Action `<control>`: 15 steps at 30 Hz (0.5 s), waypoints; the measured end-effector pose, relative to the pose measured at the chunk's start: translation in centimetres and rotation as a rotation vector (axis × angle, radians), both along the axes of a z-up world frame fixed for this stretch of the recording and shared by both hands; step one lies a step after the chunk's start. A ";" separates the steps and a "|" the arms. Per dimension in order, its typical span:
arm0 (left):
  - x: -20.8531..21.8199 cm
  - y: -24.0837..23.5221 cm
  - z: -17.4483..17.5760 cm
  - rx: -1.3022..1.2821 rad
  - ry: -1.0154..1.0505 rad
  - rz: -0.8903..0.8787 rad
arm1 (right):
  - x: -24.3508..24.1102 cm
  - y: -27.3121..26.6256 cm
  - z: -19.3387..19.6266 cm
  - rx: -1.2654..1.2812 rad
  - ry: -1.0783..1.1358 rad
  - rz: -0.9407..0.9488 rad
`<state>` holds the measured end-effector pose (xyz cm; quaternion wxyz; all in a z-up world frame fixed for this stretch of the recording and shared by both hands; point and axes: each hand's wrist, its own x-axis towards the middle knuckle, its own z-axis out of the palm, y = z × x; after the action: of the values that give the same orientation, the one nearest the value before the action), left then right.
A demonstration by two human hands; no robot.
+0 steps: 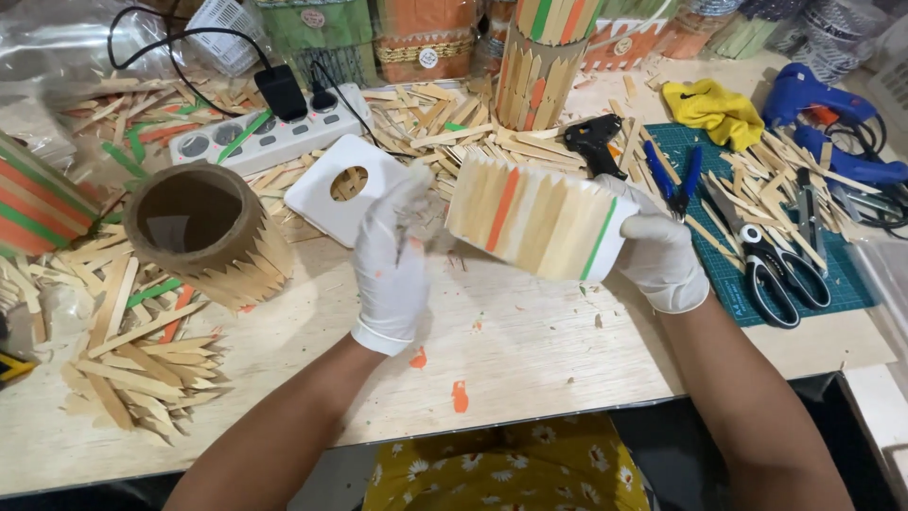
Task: The person cuts wooden sticks and green plastic strips to size, then uses a hot glue gun to attach them to the sides of a white square container. The person repeats this process, alternating between natural wood and green pieces to build up the container's exterior.
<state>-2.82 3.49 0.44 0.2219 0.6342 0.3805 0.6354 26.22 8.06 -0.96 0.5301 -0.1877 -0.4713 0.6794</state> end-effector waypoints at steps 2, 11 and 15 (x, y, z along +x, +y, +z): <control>-0.5 0.1 0.5 0.002 -0.021 0.053 | 1.0 0.6 -1.6 0.006 -0.001 0.005; -0.1 0.8 -1.7 0.492 0.387 0.133 | 0.8 0.3 -2.2 0.552 -0.697 -0.006; 0.2 0.3 -3.5 0.717 0.380 0.167 | -0.7 -1.1 -0.6 0.610 -0.773 0.025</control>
<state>-2.66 3.83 -3.01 -0.1397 0.7442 0.2194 0.6152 25.49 6.99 -1.59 0.3390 -0.2564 -0.8132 0.3975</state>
